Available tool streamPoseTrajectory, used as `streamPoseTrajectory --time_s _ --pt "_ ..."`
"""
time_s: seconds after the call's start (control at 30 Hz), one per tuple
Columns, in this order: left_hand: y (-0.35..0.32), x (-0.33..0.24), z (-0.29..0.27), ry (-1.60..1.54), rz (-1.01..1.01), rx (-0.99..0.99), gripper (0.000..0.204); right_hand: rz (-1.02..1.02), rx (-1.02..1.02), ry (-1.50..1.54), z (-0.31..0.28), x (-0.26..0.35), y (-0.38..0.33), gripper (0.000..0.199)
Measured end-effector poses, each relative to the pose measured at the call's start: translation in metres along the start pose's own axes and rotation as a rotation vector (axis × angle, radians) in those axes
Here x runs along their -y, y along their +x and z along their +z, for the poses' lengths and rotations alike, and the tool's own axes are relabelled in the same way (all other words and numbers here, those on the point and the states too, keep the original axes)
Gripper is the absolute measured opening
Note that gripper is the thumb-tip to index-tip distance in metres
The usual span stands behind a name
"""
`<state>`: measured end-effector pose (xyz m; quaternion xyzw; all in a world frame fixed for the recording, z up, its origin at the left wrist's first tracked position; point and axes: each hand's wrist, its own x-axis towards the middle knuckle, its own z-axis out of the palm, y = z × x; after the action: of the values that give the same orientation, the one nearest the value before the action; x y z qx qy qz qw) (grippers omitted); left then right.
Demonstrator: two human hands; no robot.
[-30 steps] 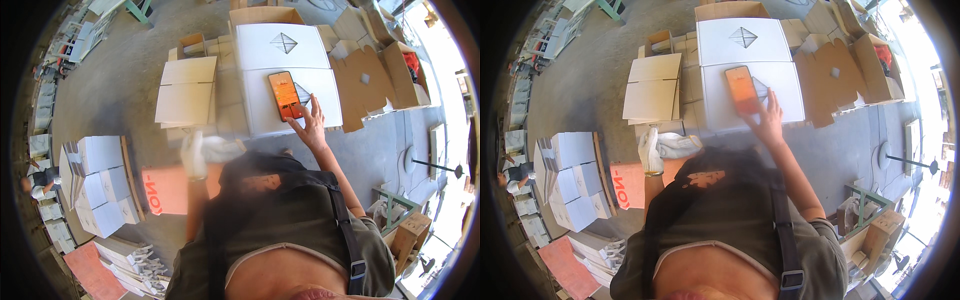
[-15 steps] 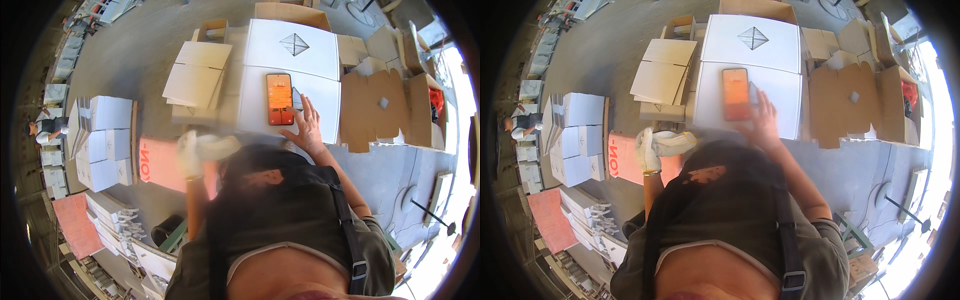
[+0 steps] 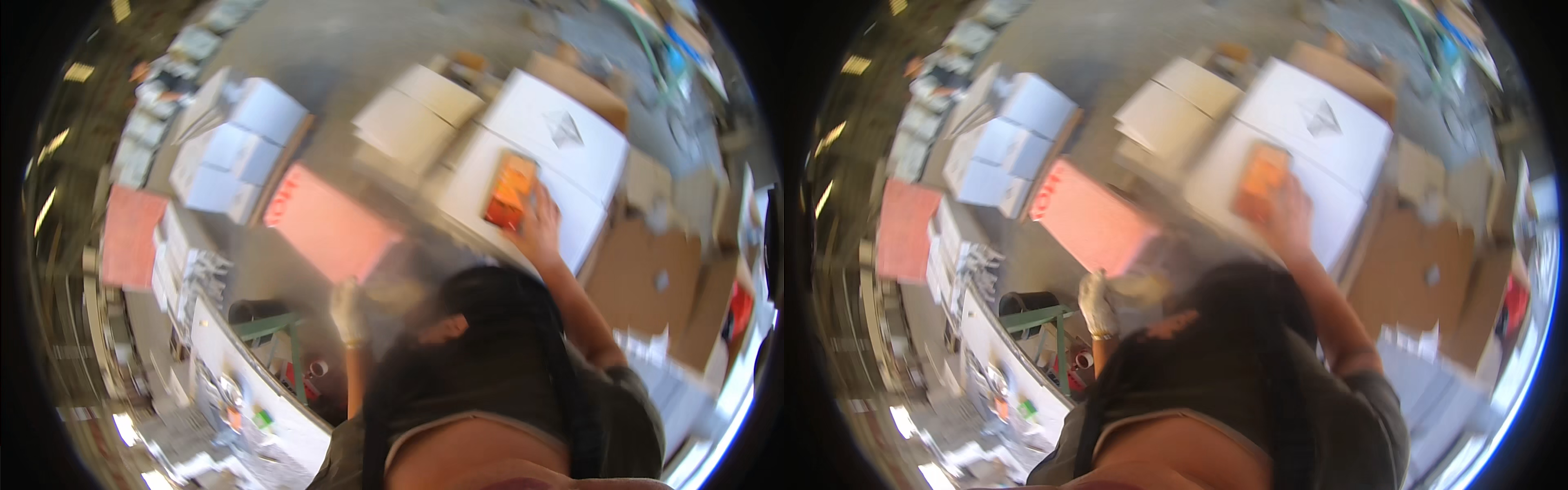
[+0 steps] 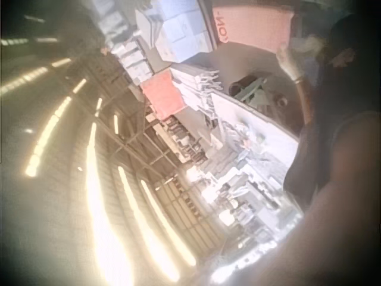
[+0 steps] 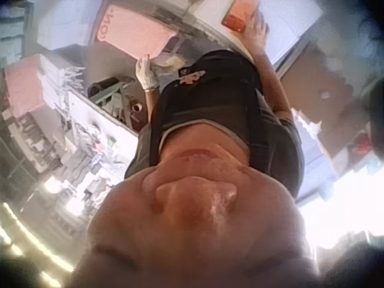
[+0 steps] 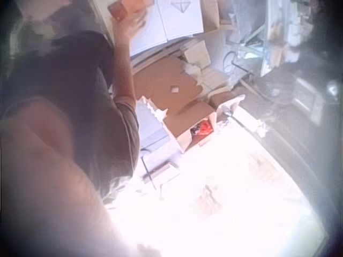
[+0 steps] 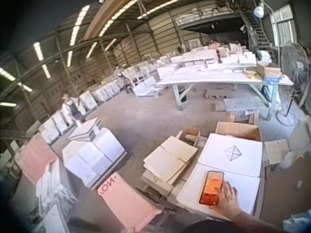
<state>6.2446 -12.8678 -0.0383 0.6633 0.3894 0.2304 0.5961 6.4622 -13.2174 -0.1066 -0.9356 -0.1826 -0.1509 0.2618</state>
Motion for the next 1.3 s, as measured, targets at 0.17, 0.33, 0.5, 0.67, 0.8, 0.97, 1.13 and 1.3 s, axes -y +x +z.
streamPoseTrajectory --time_s 0.17,0.33,0.5,0.67,0.8,0.97,1.13,1.3 --pt "-0.04 0.015 -0.029 -0.237 -0.225 -0.232 0.026 -0.045 -0.056 -0.063 0.005 -0.023 0.01 0.096" --pt "-0.07 0.017 -0.054 -0.29 -0.213 -0.292 0.035 -0.014 0.12 -0.162 -0.008 -0.012 0.023 0.092" --pt "-0.11 0.057 -0.095 -0.331 -0.242 -0.413 0.035 -0.322 0.155 -0.028 -0.002 0.054 0.009 0.071" --pt "-0.145 0.086 -0.135 -0.49 -0.242 -0.526 0.031 -0.536 0.413 0.316 0.03 0.137 -0.042 0.019" --pt "-0.176 0.082 -0.159 -0.488 -0.188 -0.656 0.028 -0.61 0.768 0.358 0.044 0.186 -0.078 0.032" --pt "-0.24 0.078 -0.164 -0.543 -0.115 -0.927 0.022 -0.88 0.958 0.594 0.057 0.221 -0.088 0.018" --pt "-0.319 0.078 -0.128 -0.468 -0.181 -1.127 0.027 -0.96 1.109 0.556 0.06 0.225 -0.078 0.023" --pt "-0.367 0.065 -0.078 -0.434 -0.235 -1.281 0.026 -0.982 1.128 0.518 0.054 0.203 -0.09 0.025"
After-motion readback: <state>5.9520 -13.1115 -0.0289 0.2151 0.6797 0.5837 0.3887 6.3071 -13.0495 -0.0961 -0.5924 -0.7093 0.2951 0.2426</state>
